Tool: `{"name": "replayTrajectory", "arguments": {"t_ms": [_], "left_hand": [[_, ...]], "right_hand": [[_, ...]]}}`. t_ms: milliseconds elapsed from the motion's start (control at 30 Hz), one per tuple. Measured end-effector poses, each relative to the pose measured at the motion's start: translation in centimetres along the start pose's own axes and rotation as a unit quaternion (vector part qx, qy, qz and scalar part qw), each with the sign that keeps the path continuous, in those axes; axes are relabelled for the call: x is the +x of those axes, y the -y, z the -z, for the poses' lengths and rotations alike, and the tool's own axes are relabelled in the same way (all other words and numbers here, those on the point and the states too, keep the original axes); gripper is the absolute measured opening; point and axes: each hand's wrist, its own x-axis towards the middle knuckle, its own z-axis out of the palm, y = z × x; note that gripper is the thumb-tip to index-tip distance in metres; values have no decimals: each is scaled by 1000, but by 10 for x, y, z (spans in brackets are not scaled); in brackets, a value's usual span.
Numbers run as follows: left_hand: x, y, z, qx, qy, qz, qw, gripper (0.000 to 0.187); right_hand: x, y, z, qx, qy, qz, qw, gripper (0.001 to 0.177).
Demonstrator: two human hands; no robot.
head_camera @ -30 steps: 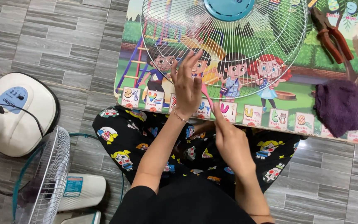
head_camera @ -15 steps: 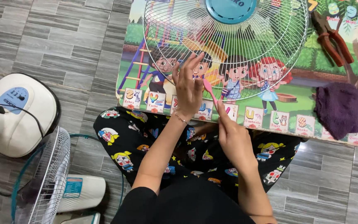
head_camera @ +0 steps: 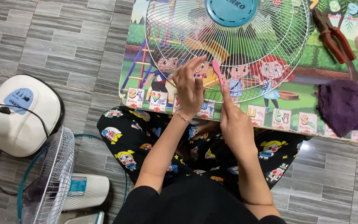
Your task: Repairing a fan grill by using a small tool to adjust or clean the wire mesh
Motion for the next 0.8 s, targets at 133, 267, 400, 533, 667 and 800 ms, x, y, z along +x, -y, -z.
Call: {"name": "replayTrajectory", "arguments": {"t_ms": [133,267,400,533,667,800], "left_hand": [[-1,9,-3,13,-23,-12,1000,62],[-3,12,-2,86,-77,-3,993,49],[3,7,4,69,-38,114,990,70],[12,1,18,-195,-133,206,950,82],[-2,53,15,-258,-168,237,921,86],[9,30,17,-265,-225,205,915,90]], "right_hand": [[-8,-12,-12,-33,9,-13,999,59],[-18,-17,-16,-33,10,-23,999,58],[-22,-11,-5,-10,28,-32,999,57],[-9,-9,9,-7,33,-29,999,54],[11,-2,6,20,17,-19,999,51],[5,5,2,-3,56,-35,998,56]]}}
